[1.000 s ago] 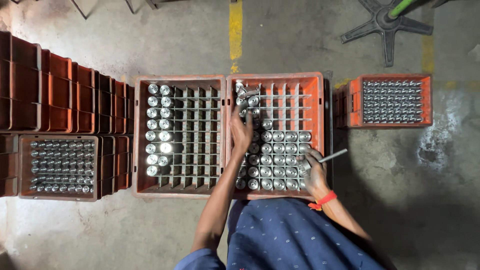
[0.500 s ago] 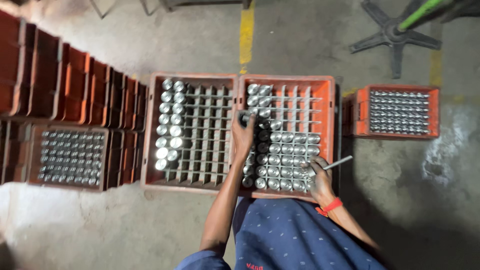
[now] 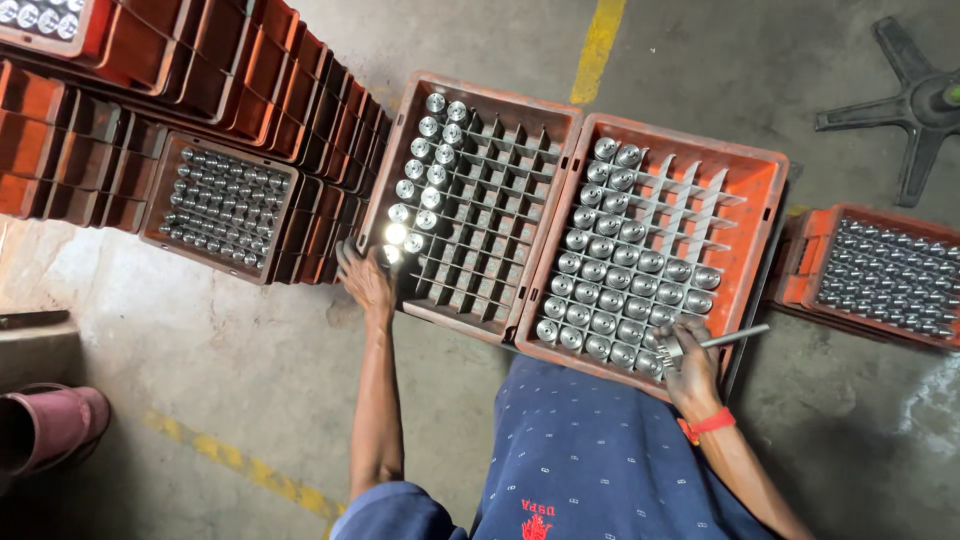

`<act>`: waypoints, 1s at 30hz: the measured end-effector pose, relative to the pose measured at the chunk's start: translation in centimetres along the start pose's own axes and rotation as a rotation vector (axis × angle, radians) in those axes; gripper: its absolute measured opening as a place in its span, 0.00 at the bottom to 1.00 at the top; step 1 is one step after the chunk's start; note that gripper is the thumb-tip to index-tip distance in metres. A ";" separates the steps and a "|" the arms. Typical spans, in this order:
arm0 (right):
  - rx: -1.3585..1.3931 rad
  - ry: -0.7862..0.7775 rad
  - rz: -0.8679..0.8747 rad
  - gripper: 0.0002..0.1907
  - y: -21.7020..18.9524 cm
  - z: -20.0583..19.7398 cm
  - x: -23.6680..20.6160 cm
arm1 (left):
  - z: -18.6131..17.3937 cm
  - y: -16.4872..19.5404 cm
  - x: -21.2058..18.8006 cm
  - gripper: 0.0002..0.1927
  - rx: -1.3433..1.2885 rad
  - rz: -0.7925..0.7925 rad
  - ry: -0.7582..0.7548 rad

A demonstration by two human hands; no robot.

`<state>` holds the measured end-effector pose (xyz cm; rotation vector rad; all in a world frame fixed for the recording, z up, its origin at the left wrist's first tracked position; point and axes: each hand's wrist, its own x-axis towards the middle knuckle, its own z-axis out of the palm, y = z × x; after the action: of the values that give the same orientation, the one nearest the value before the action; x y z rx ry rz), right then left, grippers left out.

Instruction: The person transfers small metal caps from one orange crate to another using a metal tool. They repeatedly pick up caps and place them into slots in the receiving crate, then move the filled crate to a stack.

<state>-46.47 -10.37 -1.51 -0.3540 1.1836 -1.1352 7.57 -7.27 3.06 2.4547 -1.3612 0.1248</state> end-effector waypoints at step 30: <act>-0.182 -0.253 -0.172 0.07 -2.7 9.3 -2.9 | -0.6 29.7 -15.2 0.25 -0.747 0.280 -0.976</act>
<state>-39.72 -12.12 5.78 -0.7298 1.0490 -1.0954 -25.46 -9.33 7.31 1.6556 -1.6386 -1.3988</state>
